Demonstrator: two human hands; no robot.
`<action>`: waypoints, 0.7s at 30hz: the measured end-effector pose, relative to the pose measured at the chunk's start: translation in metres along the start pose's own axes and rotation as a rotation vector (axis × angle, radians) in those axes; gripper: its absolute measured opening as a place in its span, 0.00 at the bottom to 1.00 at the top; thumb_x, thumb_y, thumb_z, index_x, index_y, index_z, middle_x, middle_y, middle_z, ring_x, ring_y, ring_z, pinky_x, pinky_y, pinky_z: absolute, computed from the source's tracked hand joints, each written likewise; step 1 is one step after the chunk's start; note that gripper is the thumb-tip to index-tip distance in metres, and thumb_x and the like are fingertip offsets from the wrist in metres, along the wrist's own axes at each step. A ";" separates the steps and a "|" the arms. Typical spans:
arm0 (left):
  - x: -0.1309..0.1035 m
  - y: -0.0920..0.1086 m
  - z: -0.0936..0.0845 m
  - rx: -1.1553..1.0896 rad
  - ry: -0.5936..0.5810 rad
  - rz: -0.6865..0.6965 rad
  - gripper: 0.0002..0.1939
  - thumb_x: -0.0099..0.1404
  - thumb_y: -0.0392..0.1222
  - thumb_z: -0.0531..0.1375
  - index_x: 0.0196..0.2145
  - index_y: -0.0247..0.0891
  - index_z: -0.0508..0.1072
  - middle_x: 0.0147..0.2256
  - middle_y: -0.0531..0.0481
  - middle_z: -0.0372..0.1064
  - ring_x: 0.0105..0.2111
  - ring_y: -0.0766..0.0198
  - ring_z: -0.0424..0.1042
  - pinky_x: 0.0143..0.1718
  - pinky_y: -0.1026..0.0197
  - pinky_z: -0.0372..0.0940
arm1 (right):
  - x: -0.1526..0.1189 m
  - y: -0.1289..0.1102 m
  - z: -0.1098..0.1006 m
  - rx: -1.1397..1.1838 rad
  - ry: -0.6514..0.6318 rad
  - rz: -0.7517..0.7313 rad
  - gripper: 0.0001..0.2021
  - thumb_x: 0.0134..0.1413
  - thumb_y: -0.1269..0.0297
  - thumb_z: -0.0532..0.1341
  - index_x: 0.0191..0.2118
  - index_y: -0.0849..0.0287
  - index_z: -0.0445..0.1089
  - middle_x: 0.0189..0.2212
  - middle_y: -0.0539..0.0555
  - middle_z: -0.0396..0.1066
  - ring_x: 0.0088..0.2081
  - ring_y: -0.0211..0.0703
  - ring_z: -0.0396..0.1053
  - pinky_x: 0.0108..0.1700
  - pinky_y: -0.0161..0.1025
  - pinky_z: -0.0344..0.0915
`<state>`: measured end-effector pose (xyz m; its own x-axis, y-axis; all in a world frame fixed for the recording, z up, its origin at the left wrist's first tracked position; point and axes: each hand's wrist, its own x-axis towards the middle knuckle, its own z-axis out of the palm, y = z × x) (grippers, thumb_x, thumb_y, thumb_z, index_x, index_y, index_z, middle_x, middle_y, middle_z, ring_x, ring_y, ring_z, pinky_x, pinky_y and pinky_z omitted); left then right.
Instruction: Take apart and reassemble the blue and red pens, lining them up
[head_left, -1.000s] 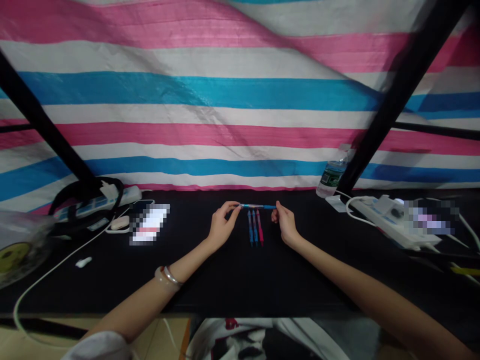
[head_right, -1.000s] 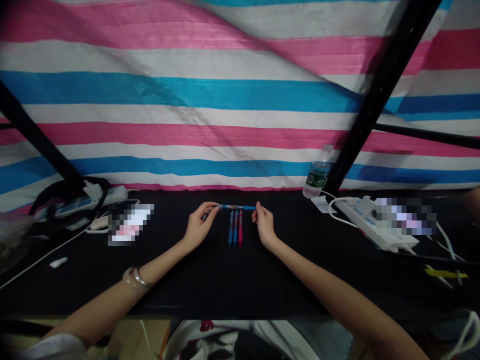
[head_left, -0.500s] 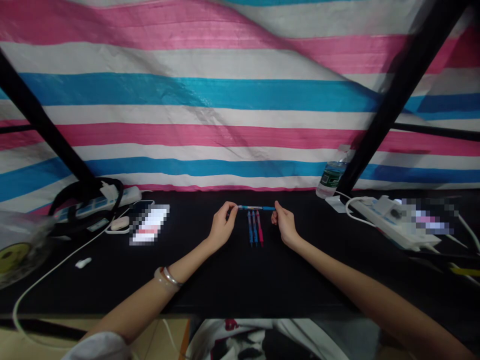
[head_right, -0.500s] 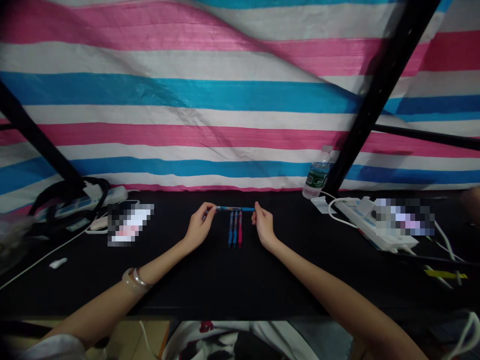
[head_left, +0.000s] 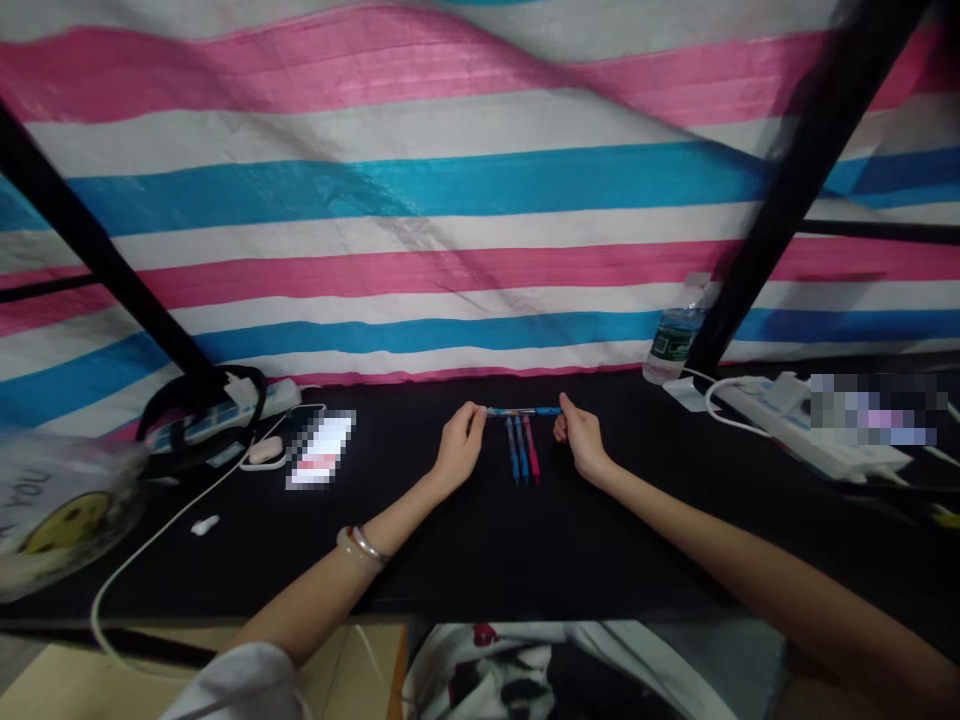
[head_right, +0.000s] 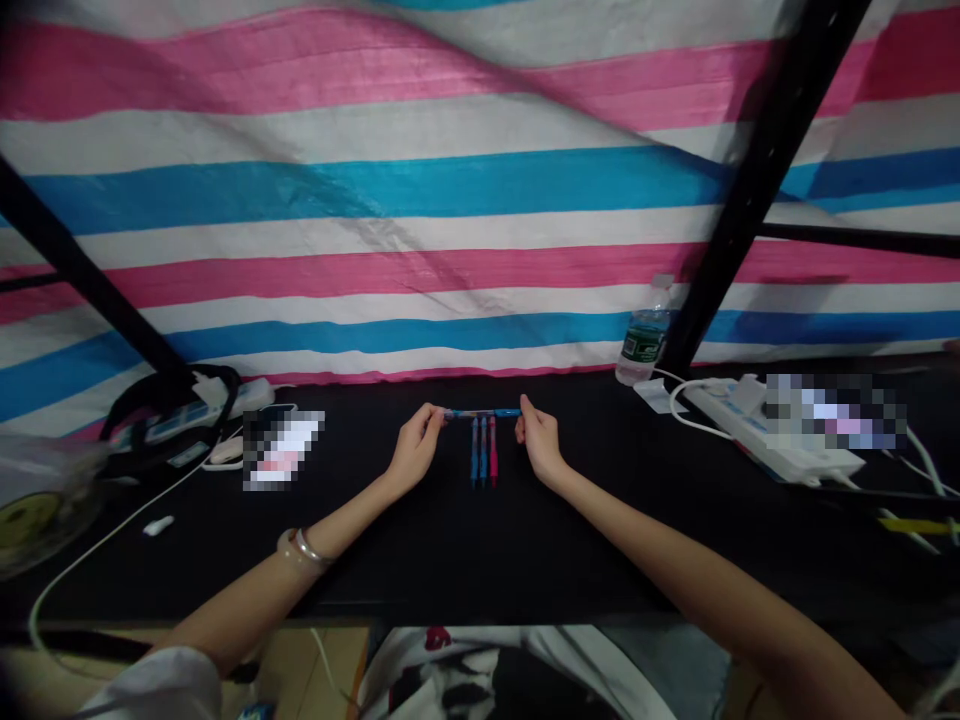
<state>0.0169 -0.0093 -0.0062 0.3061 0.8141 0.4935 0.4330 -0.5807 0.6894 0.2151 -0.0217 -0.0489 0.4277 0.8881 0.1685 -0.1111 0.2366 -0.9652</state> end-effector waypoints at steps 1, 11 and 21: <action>0.000 0.000 0.000 0.001 -0.002 0.004 0.16 0.67 0.48 0.45 0.30 0.37 0.65 0.26 0.53 0.62 0.28 0.67 0.62 0.31 0.65 0.56 | 0.001 0.001 0.000 0.002 0.004 0.001 0.26 0.48 0.43 0.55 0.12 0.56 0.52 0.08 0.45 0.52 0.13 0.33 0.52 0.19 0.35 0.48; 0.003 -0.005 0.006 -0.056 -0.021 -0.046 0.18 0.67 0.47 0.45 0.27 0.37 0.67 0.27 0.50 0.66 0.31 0.64 0.66 0.35 0.63 0.58 | 0.002 0.000 0.000 0.033 -0.029 0.039 0.26 0.48 0.43 0.56 0.12 0.56 0.52 0.08 0.44 0.50 0.13 0.31 0.50 0.18 0.34 0.46; 0.005 -0.010 0.007 -0.114 -0.013 -0.089 0.21 0.66 0.51 0.46 0.29 0.35 0.71 0.26 0.50 0.68 0.30 0.63 0.68 0.36 0.62 0.59 | 0.002 -0.001 -0.001 -0.029 -0.074 0.028 0.26 0.50 0.42 0.54 0.13 0.57 0.53 0.10 0.46 0.52 0.14 0.31 0.51 0.18 0.34 0.47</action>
<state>0.0203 0.0005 -0.0147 0.2820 0.8621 0.4211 0.3605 -0.5019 0.7862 0.2167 -0.0207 -0.0481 0.3568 0.9213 0.1545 -0.0952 0.2004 -0.9751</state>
